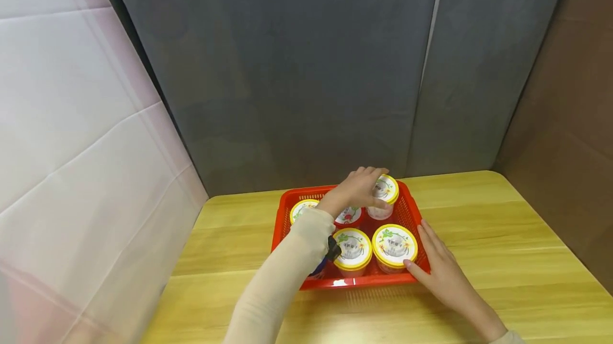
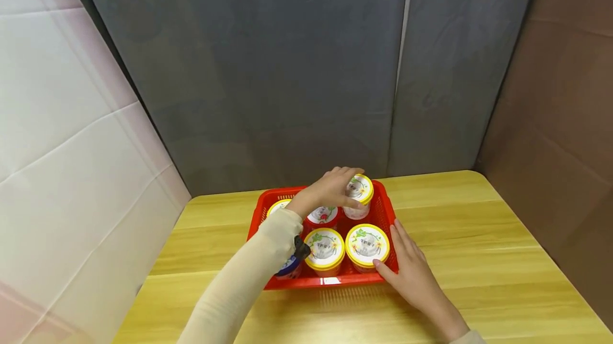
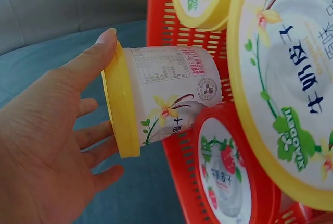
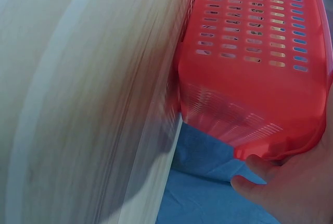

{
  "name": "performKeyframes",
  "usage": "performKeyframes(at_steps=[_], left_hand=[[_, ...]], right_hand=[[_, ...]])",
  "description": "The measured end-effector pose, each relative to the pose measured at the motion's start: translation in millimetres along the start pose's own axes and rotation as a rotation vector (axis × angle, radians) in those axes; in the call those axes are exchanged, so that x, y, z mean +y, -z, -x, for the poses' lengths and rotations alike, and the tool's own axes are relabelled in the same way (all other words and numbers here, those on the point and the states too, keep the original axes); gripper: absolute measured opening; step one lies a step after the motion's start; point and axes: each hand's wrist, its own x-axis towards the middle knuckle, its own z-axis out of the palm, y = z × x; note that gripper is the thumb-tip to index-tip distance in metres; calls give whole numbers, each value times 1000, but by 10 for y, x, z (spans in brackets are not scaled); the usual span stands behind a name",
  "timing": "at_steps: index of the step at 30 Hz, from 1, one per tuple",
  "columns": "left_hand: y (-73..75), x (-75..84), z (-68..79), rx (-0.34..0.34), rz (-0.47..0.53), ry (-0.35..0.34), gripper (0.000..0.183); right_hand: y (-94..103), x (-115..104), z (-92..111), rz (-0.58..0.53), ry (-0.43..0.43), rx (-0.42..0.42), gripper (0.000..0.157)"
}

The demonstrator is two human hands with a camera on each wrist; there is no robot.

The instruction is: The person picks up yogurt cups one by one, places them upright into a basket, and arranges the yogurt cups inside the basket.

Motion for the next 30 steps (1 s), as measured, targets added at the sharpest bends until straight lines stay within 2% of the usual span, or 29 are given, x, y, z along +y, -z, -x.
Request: performKeyframes(at_steps=[17,30], left_hand=[[-245,-37,-20,-53,-56,-9,95],[-323,-39,-16,-95,-39,20,95]], right_hand=[[-81,-19,-1,3,-3,12,89],[-63,-81,-17,-10,-24,-8,89]])
